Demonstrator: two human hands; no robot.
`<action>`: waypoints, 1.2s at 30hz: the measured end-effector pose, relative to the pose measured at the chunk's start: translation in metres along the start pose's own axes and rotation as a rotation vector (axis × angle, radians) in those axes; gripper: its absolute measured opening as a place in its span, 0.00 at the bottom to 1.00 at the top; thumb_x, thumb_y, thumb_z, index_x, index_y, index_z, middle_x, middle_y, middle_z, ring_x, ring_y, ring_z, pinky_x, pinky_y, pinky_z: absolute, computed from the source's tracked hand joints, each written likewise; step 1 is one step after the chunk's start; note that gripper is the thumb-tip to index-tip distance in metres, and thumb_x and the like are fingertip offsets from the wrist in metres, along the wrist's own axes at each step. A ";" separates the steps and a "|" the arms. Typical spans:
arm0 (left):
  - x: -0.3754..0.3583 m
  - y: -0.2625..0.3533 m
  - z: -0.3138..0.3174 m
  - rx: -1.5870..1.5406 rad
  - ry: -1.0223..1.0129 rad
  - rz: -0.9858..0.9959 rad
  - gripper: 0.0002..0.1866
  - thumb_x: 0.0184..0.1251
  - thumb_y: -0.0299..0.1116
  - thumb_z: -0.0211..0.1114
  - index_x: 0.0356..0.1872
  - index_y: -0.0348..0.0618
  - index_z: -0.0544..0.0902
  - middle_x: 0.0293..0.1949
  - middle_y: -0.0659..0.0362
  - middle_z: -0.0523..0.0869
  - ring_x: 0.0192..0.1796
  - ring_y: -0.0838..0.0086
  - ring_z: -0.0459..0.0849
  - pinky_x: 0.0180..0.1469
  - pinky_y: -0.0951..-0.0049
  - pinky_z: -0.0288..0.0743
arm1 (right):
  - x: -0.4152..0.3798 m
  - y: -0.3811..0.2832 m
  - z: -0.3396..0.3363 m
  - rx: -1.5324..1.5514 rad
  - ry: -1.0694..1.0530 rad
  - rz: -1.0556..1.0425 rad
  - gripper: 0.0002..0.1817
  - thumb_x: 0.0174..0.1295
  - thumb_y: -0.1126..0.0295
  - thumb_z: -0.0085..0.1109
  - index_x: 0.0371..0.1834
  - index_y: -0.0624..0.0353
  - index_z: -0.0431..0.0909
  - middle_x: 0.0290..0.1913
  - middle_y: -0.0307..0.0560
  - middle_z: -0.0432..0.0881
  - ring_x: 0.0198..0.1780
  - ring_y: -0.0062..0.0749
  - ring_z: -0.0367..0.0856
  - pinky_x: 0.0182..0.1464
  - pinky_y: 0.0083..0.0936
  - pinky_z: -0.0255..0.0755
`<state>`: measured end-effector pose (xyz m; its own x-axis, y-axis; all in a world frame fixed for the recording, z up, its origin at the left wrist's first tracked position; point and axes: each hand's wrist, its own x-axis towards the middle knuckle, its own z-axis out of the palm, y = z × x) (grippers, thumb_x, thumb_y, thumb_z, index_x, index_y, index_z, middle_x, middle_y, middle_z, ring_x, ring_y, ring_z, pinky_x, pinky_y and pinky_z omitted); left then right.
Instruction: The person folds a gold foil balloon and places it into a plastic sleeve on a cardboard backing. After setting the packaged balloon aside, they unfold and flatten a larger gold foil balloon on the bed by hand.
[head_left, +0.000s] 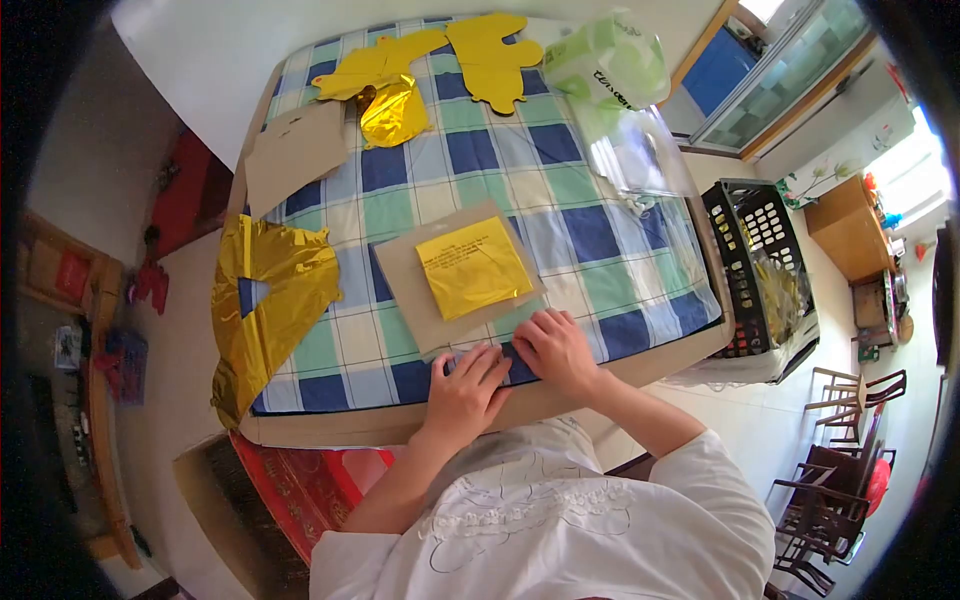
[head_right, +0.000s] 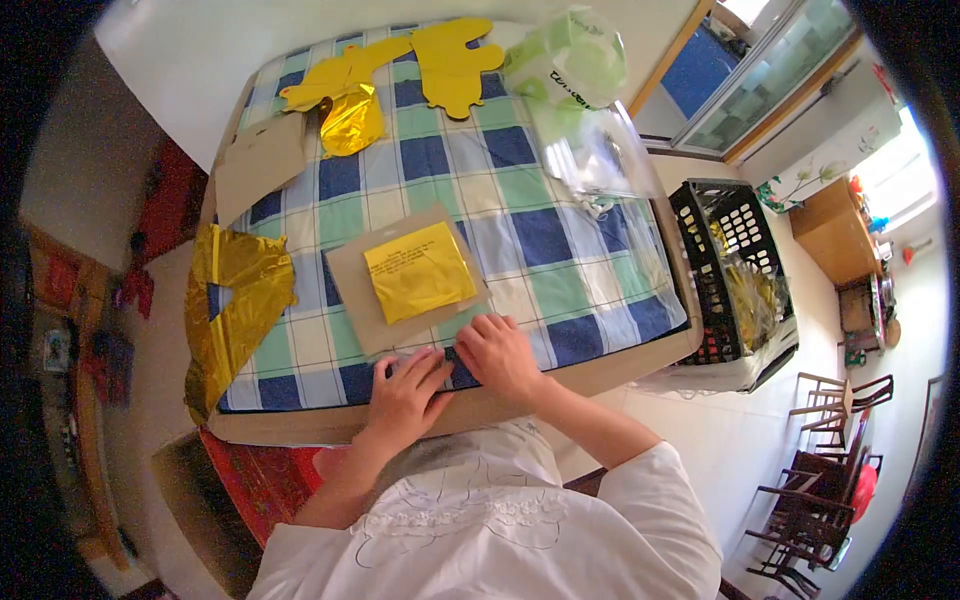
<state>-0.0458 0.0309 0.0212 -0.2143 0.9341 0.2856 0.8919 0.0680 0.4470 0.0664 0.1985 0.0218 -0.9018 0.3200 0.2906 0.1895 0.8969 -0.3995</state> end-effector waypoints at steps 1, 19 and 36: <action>-0.005 -0.002 0.000 -0.054 0.025 0.007 0.17 0.59 0.36 0.68 0.50 0.46 0.82 0.53 0.57 0.81 0.60 0.62 0.77 0.61 0.53 0.65 | -0.005 -0.002 -0.002 0.024 0.010 -0.048 0.11 0.57 0.70 0.62 0.43 0.56 0.78 0.43 0.45 0.81 0.46 0.41 0.79 0.50 0.39 0.70; 0.011 -0.047 -0.005 0.173 0.011 -0.320 0.34 0.68 0.40 0.61 0.72 0.43 0.61 0.74 0.50 0.59 0.76 0.58 0.56 0.74 0.46 0.46 | 0.043 0.004 -0.009 -0.033 0.152 0.071 0.23 0.60 0.68 0.61 0.60 0.57 0.74 0.64 0.57 0.69 0.66 0.53 0.65 0.67 0.48 0.61; 0.100 -0.067 0.002 0.090 -0.044 0.135 0.22 0.70 0.36 0.58 0.65 0.54 0.73 0.69 0.53 0.68 0.72 0.55 0.62 0.72 0.47 0.52 | -0.035 -0.010 -0.006 0.103 0.015 -0.054 0.24 0.50 0.75 0.62 0.54 0.59 0.78 0.54 0.48 0.75 0.55 0.45 0.74 0.56 0.40 0.70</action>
<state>-0.1261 0.1210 0.0181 -0.0745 0.9512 0.2993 0.9439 -0.0296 0.3290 0.0989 0.1798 0.0213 -0.9036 0.2772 0.3265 0.0992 0.8770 -0.4701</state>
